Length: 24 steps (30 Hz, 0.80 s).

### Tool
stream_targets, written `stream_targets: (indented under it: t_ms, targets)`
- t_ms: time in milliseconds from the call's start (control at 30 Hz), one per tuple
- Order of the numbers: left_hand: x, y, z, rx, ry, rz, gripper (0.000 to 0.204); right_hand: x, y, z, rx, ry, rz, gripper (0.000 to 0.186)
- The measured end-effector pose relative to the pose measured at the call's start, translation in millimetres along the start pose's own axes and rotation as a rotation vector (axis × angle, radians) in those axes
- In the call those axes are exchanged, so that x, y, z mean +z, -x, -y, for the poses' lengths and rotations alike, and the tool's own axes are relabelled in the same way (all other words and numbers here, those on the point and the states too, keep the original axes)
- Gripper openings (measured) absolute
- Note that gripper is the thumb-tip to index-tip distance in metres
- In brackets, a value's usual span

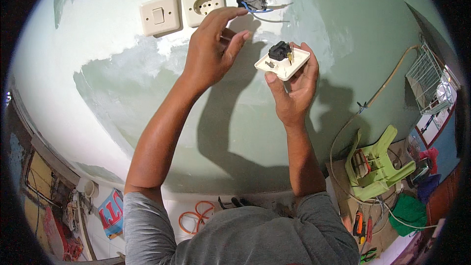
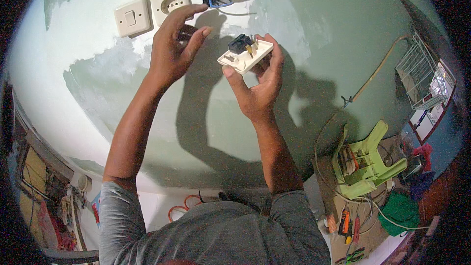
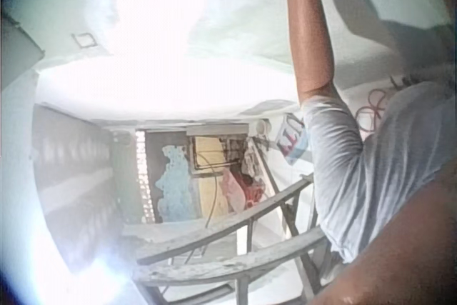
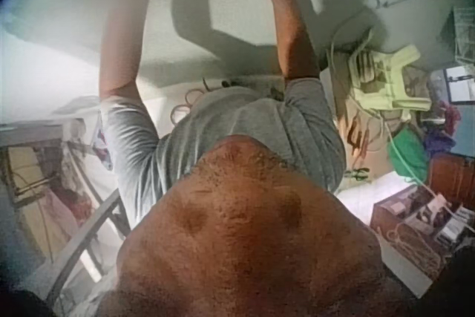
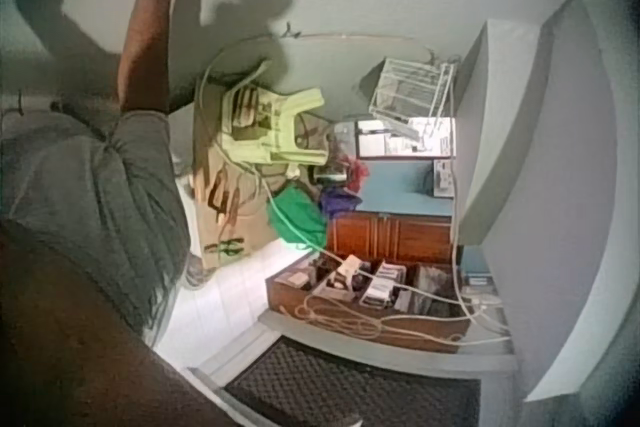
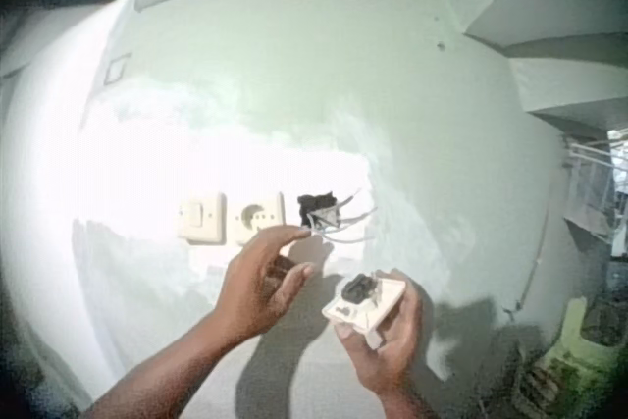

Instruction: The person strips the insulation from two wires using pliers, then uses a screwdriver to connect the wires to a wall socket. They mount the socket into the wall and secure it with screws.

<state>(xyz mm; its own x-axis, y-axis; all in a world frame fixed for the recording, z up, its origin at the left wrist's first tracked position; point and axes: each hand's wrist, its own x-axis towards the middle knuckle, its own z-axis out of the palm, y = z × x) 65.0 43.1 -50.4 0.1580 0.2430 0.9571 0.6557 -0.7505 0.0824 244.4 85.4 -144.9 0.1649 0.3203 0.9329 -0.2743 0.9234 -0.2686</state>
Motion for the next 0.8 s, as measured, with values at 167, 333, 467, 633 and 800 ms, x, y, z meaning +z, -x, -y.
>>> stream_targets:
  t_ms: [167,333,467,633,800]
  targets:
    - [2,-30,3,0.097,-0.105,0.060,0.039,-1,-21,-1,-0.083,0.103,0.028,0.094]
    - [1,-45,12,0.183,-0.171,0.059,0.032,-1,-35,8,-0.031,0.108,0.046,0.089]
    - [-3,-45,14,0.258,-0.271,0.080,0.030,-2,-39,5,-0.058,0.155,0.066,0.089]
    - [-4,-43,15,0.228,-0.232,0.109,0.036,-3,-41,-7,-0.057,0.145,0.051,0.096]
    - [-3,-40,9,0.228,-0.304,0.138,0.032,-8,-45,-7,-0.081,0.299,0.080,0.095]
